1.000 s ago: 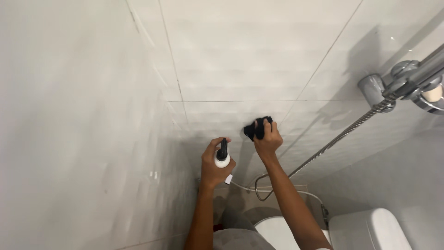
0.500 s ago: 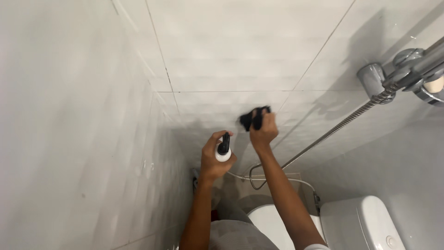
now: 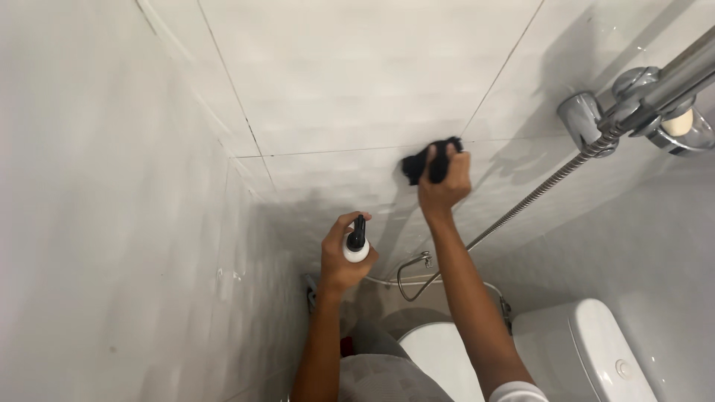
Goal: The person sprays a cleaning solution onto a hexagonal mirror and wipes it with a black cloth. They then move to the tiled wall near the shower and continue wiping the surface with the same cloth and spray bottle.
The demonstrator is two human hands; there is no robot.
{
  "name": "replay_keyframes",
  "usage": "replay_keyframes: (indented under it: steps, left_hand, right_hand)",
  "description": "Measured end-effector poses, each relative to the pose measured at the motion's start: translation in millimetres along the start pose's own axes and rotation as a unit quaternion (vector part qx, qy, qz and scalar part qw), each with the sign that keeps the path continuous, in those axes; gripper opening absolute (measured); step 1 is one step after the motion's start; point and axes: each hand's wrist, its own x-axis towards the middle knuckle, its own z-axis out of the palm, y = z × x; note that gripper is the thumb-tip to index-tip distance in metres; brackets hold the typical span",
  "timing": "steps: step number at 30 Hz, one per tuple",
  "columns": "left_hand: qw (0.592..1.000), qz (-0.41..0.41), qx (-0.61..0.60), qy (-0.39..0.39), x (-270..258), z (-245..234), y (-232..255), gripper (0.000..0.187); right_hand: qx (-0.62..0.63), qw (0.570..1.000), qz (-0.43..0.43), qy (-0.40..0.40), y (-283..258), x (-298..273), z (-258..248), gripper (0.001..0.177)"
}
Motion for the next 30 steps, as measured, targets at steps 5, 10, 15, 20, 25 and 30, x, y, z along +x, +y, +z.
replay_keyframes:
  steps: [5, 10, 15, 20, 25, 30]
  left_hand:
    - [0.999, -0.04, -0.012, -0.004, 3, -2, 0, 0.058]
    - [0.999, -0.043, -0.01, -0.001, 5, 2, 1, 0.059]
    - [0.997, -0.071, -0.015, 0.007, 9, 10, -5, 0.059]
    - [0.998, -0.057, -0.016, -0.004, 16, 25, -5, 0.059]
    - [0.999, 0.03, -0.035, -0.026, 29, 40, 6, 0.059]
    - [0.999, 0.031, -0.029, -0.028, 45, 37, 23, 0.057]
  right_hand:
    - [-0.017, 0.999, 0.024, -0.013, 17, -36, 0, 0.024]
    - [-0.057, 0.991, -0.007, -0.119, 26, -83, -15, 0.025]
    - [-0.071, 0.994, 0.005, -0.086, 31, -53, -21, 0.023]
    - [-0.031, 0.996, -0.086, -0.022, -3, 10, -14, 0.026]
    - [-0.017, 0.997, -0.061, 0.039, -3, 60, -15, 0.024]
    - [0.007, 0.998, -0.028, 0.057, -5, 38, -14, 0.024]
